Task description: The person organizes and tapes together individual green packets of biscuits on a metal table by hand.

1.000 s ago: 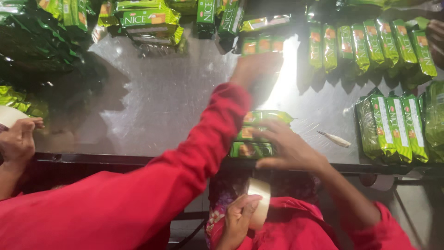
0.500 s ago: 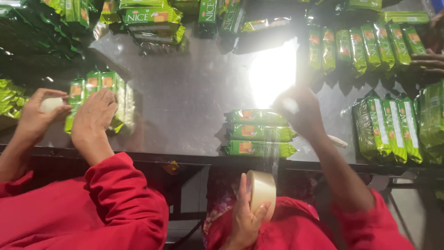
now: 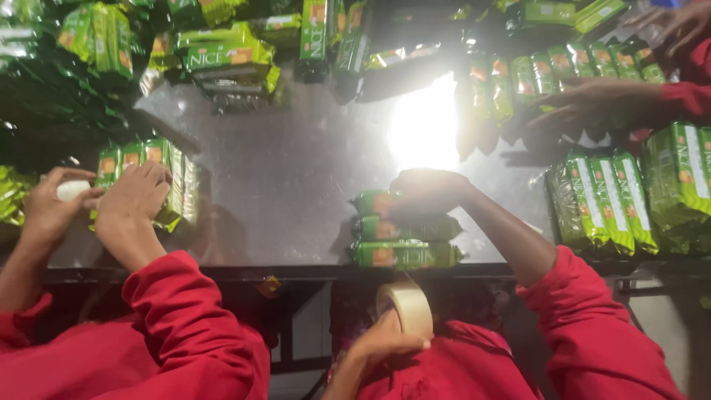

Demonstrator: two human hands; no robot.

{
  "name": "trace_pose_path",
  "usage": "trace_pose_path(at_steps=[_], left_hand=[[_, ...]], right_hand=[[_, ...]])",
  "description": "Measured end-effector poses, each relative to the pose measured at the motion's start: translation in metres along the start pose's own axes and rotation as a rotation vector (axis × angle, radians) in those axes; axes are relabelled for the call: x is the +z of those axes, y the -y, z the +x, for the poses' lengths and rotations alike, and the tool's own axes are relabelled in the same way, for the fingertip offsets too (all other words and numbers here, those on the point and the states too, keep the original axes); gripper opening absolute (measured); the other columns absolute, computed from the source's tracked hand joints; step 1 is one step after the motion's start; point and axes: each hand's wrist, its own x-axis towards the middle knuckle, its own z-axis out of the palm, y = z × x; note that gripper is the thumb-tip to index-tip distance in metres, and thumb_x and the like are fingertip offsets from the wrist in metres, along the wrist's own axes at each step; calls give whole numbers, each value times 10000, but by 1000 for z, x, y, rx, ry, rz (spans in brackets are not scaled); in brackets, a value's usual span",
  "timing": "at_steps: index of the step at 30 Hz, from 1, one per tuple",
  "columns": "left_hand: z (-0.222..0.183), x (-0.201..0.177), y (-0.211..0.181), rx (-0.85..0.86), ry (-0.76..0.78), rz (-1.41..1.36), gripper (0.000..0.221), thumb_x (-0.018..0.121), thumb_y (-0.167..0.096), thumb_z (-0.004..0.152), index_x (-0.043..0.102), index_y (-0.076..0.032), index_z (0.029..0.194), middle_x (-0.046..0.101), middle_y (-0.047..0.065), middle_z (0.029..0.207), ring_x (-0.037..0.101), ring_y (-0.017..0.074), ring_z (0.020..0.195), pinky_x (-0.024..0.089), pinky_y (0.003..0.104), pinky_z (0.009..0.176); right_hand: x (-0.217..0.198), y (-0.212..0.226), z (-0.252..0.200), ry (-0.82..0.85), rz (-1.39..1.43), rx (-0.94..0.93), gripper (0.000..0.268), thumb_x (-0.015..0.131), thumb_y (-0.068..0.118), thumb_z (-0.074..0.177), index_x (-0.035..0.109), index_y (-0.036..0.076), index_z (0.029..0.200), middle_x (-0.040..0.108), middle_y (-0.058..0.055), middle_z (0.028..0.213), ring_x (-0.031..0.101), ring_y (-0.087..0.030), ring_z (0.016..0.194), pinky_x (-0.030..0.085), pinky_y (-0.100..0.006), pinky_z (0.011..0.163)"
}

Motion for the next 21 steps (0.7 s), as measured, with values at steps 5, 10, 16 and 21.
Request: trace_pose_path(at_steps=[5, 10, 16, 21], left_hand=[[-10, -8, -31, -260, -22, 168, 771, 673, -598, 854, 582, 95, 1180, 635, 259, 1019, 634, 322, 840, 514, 486, 716], [1, -7, -142, 59, -247, -991, 1251, 157, -943, 779, 400, 43, 1509, 509, 307, 1472, 533, 417, 1310, 428, 558, 1110], [142, -80, -248, 487, 20, -271, 665, 408, -568, 1104, 423, -41, 1511, 655, 112, 1101, 604, 197, 996, 504, 362, 944], [216, -82, -215, 337, -253, -400, 476, 547, -417, 1117, 657, 30, 1242, 660, 42, 924, 612, 141, 788, 528, 315, 720]], right_hand=[[-36, 94, -120, 50, -141, 86, 631, 829, 562, 734, 619, 107, 1117, 734, -98, 893, 740, -273, 797, 575, -395, 686], [-3, 115, -238, -705, -373, -483, 528, 688, 440, 769, 611, 122, 1184, 686, -94, 1285, 642, -273, 1209, 497, -402, 1036], [93, 73, -147, -827, -873, -302, 603, 577, 153, 831, 506, 63, 1423, 547, -210, 1432, 551, -425, 1269, 453, -496, 1050], [115, 28, -81, -838, -481, -230, 577, 603, 134, 799, 535, 33, 1363, 581, -202, 1363, 556, -423, 1244, 455, -499, 1003]])
